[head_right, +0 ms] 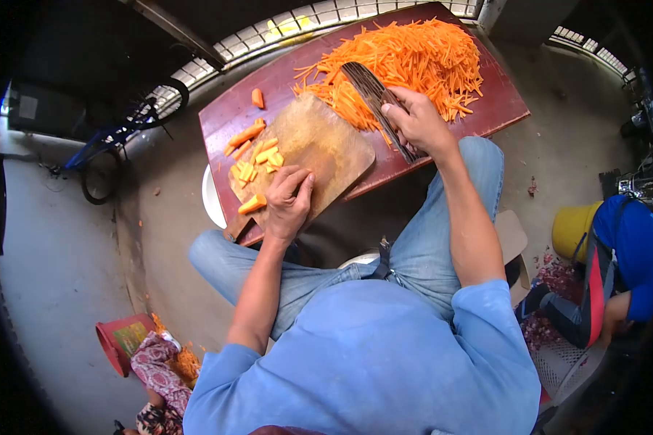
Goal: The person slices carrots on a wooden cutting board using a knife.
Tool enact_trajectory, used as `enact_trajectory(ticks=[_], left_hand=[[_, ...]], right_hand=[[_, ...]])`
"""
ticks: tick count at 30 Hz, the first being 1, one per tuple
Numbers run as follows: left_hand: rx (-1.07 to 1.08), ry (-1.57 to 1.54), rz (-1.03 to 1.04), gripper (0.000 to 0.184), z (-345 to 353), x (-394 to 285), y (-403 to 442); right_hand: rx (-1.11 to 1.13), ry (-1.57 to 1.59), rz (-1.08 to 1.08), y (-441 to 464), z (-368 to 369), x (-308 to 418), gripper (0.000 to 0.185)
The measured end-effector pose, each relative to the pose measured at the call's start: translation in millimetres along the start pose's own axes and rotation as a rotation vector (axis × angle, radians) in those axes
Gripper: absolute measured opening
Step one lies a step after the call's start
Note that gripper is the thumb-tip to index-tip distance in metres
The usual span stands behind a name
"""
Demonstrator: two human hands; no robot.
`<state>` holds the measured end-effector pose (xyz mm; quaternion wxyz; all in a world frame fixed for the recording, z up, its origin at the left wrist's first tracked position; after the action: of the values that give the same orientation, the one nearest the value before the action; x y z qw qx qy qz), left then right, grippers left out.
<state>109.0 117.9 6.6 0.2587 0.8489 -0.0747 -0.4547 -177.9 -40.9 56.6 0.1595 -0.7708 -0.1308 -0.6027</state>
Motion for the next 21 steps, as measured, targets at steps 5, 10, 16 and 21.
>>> enact_trajectory(ticks=[5,10,16,21], left_hand=[[-0.058,-0.073,-0.083,0.025,13,-21,38],[0.074,0.022,0.104,0.051,19,-44,121],[0.482,0.355,0.022,0.08,61,-7,200],[0.514,0.526,0.177,0.075,95,11,228]], right_hand=[[-0.216,-0.505,-0.619,-15,14,-13,0.043],[-0.138,-0.867,-0.615,-31,28,4,0.034],[-0.16,-1.003,-0.661,-43,19,8,0.03],[-0.151,-1.003,-0.687,-46,19,9,0.029]])
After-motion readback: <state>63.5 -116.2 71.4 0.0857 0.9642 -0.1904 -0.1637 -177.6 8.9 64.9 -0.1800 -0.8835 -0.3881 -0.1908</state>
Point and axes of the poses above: each hand's wrist, its own y-axis towards the middle knuckle, its own z-axis out of the palm, x = y × z, the point moved 1 cm from there along y, towards the middle knuckle, and after that the axes turned 4 degrees about -y, right-handed, at the moved point
